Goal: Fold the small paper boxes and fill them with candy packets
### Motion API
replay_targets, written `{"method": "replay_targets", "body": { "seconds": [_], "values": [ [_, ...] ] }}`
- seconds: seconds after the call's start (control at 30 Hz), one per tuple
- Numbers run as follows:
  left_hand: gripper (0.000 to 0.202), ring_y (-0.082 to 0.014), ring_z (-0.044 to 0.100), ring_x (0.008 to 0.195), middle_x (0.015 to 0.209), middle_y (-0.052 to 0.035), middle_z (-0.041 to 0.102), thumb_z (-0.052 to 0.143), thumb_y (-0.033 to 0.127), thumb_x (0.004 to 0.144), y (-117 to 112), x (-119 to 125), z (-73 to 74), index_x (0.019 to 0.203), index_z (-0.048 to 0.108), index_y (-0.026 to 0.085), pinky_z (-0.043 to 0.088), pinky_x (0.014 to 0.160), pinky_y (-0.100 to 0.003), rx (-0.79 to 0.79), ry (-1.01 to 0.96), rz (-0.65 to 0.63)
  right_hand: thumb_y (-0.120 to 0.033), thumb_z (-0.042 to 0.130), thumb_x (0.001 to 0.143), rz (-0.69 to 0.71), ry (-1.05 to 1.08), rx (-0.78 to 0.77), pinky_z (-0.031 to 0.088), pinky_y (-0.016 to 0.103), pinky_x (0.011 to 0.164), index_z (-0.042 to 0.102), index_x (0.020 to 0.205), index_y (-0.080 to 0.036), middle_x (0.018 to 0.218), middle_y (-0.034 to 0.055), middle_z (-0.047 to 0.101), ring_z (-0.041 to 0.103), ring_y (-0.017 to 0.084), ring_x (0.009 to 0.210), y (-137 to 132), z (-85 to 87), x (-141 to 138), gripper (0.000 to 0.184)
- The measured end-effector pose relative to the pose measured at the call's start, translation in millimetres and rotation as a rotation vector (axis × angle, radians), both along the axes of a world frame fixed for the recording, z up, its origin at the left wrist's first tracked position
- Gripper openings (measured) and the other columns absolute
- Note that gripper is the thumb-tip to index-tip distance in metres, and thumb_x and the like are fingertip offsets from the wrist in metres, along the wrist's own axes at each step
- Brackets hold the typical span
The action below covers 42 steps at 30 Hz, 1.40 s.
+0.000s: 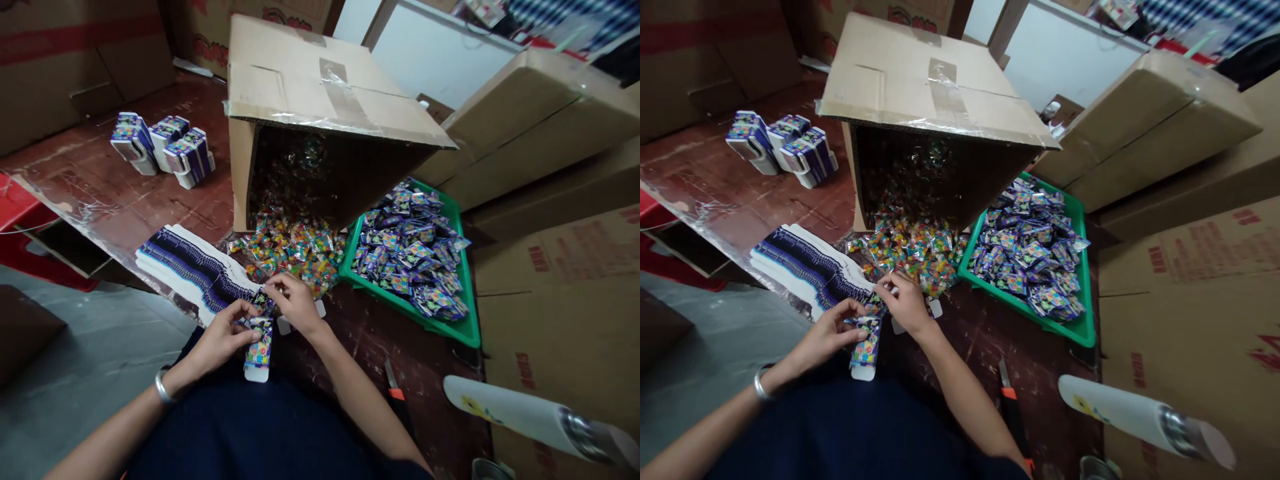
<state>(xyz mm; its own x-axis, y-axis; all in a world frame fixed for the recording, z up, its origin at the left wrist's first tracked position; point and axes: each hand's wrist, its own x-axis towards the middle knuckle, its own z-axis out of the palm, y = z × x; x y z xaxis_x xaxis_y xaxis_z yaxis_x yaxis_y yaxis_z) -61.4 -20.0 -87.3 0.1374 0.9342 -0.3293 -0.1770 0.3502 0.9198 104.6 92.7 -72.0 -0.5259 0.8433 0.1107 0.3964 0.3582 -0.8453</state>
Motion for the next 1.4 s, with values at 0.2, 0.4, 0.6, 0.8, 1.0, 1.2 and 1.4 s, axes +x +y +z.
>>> {"method": "replay_targets", "body": {
  "seconds": [0.2,0.4,0.6,0.8,1.0,1.2,1.4],
  "values": [
    [0.054,-0.0188,0.063,0.074,0.091,-0.0026,0.069,0.072,0.019,0.072,-13.0,-45.3,15.0,0.125,0.059,0.022,0.050,0.068,-0.028,0.166,0.323,-0.225,-0.022,0.071,0.086,0.137,-0.516,0.248,0.050,0.036,0.087,0.064,0.115,-0.018,0.110,0.0116,0.070,0.063,0.026,0.103,39.9,-12.3,-54.7,0.030],
    [0.034,-0.0247,0.065,0.102,0.111,-0.0048,0.072,0.063,0.016,0.080,-12.5,-73.0,40.1,0.112,0.070,0.024,0.048,0.092,-0.034,0.174,0.375,-0.493,-0.011,0.056,0.089,0.178,-0.624,0.263,0.050,0.034,0.081,0.066,0.120,-0.021,0.115,0.0127,0.067,0.066,0.025,0.092,52.1,-11.6,-61.0,0.034],
    [0.035,-0.0223,0.065,0.092,0.100,-0.0053,0.070,0.069,0.037,0.081,1.9,-51.0,14.0,0.109,0.060,0.017,0.051,0.080,-0.032,0.060,0.157,-0.122,-0.023,0.062,0.088,-0.096,-0.011,0.092,0.052,0.027,0.070,0.067,0.085,-0.019,0.083,0.0034,0.070,0.067,0.018,0.074,48.0,4.9,-20.2,0.007],
    [0.042,-0.0250,0.067,0.097,0.105,-0.0084,0.072,0.069,0.042,0.084,13.8,-19.8,6.5,0.117,0.061,0.016,0.052,0.085,-0.036,0.094,0.139,-0.072,-0.033,0.075,0.084,-0.282,0.351,-0.024,0.058,0.029,0.072,0.064,0.091,-0.022,0.087,0.0018,0.072,0.071,0.018,0.078,-0.3,36.6,5.9,0.017],
    [0.038,-0.0246,0.069,0.095,0.107,-0.0089,0.073,0.069,0.041,0.086,16.4,-3.2,13.5,0.114,0.065,0.016,0.054,0.084,-0.034,0.179,0.211,0.006,-0.025,0.072,0.088,-0.161,0.137,0.264,0.055,0.036,0.084,0.073,0.094,-0.025,0.090,0.0039,0.073,0.068,0.021,0.090,-20.4,38.8,9.2,0.005],
    [0.043,-0.0211,0.070,0.093,0.108,-0.0063,0.071,0.069,0.034,0.085,12.6,6.8,13.6,0.124,0.057,0.020,0.057,0.082,-0.032,0.203,0.150,0.148,-0.027,0.070,0.090,-0.085,0.116,0.261,0.048,0.044,0.102,0.075,0.090,-0.024,0.124,0.0089,0.066,0.060,0.027,0.119,-26.8,32.1,11.8,0.006],
    [0.047,-0.0183,0.069,0.091,0.112,-0.0048,0.066,0.069,0.031,0.087,11.7,9.6,21.3,0.131,0.054,0.025,0.056,0.082,-0.030,0.254,0.104,0.176,-0.029,0.071,0.089,-0.185,0.304,-0.053,0.058,0.030,0.076,0.066,0.116,-0.023,0.102,0.0058,0.073,0.072,0.020,0.087,-42.8,4.6,12.4,0.028]
  ]
}}
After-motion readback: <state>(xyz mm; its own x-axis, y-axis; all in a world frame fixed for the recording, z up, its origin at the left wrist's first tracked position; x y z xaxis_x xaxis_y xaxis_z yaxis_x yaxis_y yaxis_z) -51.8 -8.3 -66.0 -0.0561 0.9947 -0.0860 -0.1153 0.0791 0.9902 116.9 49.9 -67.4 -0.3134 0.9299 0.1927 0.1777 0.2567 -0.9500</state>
